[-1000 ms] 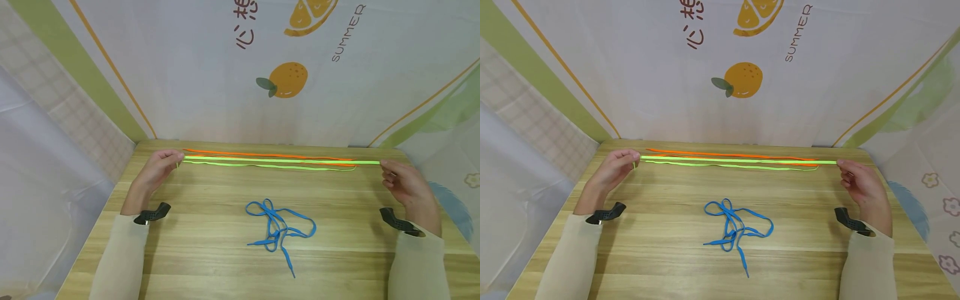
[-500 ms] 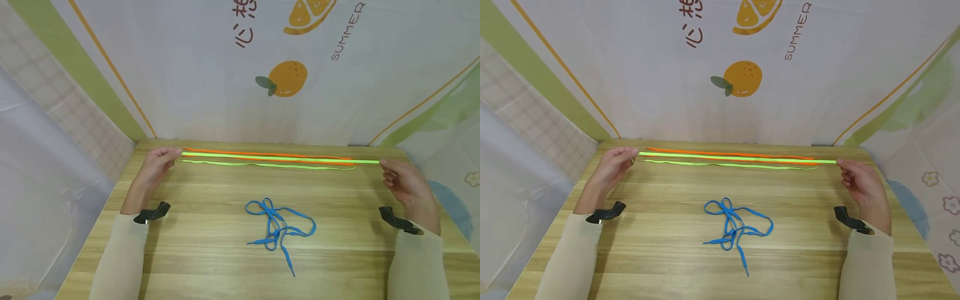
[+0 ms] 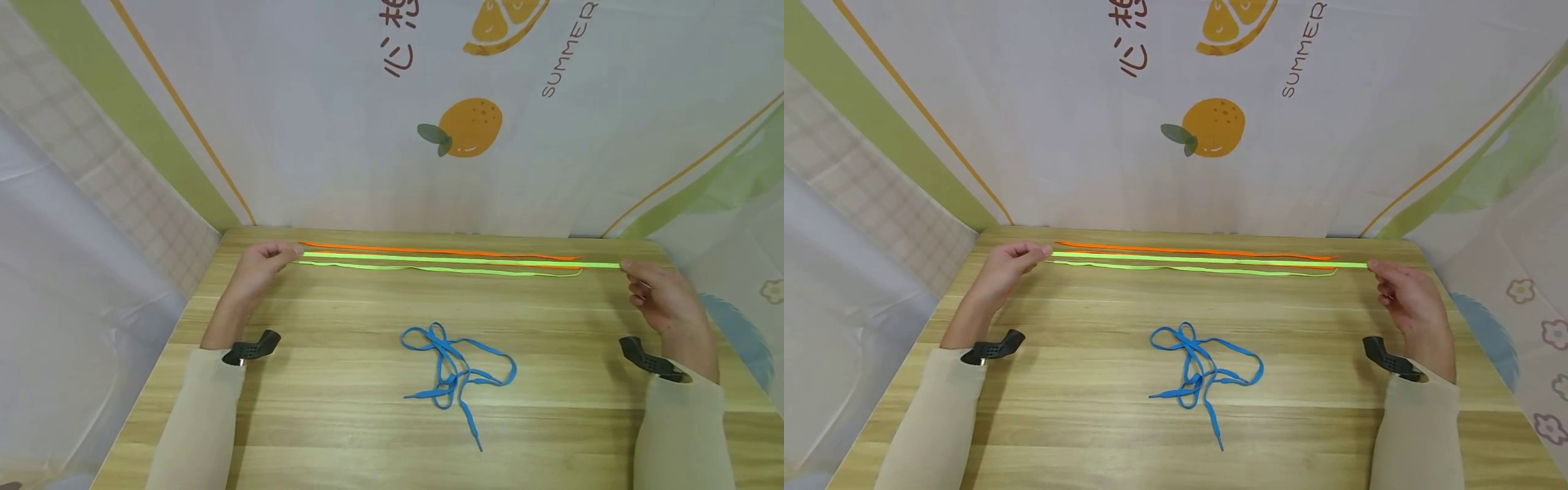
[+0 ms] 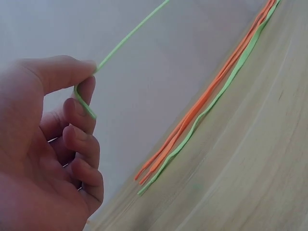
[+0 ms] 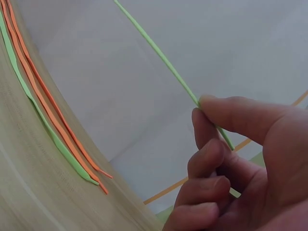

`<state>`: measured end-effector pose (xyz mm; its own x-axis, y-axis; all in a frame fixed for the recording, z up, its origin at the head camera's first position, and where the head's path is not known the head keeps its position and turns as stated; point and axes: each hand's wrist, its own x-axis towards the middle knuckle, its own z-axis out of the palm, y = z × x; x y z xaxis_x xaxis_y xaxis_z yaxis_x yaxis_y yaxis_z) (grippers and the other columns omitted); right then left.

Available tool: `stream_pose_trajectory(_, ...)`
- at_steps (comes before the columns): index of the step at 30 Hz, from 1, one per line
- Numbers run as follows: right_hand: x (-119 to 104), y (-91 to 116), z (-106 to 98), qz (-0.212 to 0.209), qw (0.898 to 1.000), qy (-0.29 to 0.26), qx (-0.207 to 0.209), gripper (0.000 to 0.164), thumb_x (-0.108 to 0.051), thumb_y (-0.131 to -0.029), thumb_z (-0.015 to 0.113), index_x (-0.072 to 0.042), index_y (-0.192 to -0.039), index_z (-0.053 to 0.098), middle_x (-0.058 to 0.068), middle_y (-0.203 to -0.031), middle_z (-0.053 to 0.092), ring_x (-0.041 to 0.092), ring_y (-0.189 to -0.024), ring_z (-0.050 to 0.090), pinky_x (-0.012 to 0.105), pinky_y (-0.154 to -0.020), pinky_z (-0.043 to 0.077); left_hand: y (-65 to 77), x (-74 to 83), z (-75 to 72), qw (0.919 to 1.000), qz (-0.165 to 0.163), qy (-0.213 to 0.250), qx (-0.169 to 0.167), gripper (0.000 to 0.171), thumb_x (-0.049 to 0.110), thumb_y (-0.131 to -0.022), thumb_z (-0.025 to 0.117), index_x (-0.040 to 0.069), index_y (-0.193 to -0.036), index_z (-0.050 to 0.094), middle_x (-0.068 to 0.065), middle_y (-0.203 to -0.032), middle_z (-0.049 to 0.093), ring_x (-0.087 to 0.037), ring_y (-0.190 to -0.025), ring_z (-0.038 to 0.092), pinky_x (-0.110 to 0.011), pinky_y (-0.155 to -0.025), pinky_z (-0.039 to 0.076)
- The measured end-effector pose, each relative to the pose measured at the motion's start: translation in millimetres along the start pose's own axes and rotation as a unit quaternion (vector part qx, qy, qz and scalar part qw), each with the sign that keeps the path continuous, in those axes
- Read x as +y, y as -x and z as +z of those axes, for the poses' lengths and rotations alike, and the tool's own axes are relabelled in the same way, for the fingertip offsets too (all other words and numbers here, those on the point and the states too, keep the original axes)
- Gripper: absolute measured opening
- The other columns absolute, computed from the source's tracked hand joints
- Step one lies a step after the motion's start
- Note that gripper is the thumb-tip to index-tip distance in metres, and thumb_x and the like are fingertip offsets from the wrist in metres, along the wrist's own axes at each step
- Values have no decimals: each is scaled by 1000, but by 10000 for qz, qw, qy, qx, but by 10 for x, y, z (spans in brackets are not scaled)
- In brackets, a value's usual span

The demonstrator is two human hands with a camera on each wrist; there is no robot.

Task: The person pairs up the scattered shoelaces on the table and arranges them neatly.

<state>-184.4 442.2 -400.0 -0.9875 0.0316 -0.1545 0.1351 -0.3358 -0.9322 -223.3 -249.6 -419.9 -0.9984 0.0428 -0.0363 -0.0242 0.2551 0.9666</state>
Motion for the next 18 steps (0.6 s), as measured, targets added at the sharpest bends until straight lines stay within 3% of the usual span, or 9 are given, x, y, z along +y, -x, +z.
stream_pose_trajectory(4,17,-5,-16,11,9994,268,198,36,-1,-112,59,-7,-87,85,-5,-79,61,14,-66,37,32,-62,22,-6,0,15,9996,12,-288,64,33,34,-108,73,2,-106,74,-7,-130,66,-21,-126,53,-43,-110,39)
stream_pose_trajectory(11,56,8,-15,108,9930,1014,596,27,-7,-110,67,-10,-93,88,-9,-98,59,11,-73,46,26,-60,41,34,43,45,9963,-12,-816,261,50,42,-108,72,-8,-116,71,-8,-119,64,-22,-108,49,-40,-92,42)
stream_pose_trajectory(18,83,17,23,142,9799,1609,1170,22,-13,-105,76,-19,-87,88,-11,-85,62,8,-74,53,20,-61,49,41,23,79,9905,124,-1257,541,46,39,-107,73,-7,-106,73,-10,-113,69,-21,-85,49,-33,-69,41)
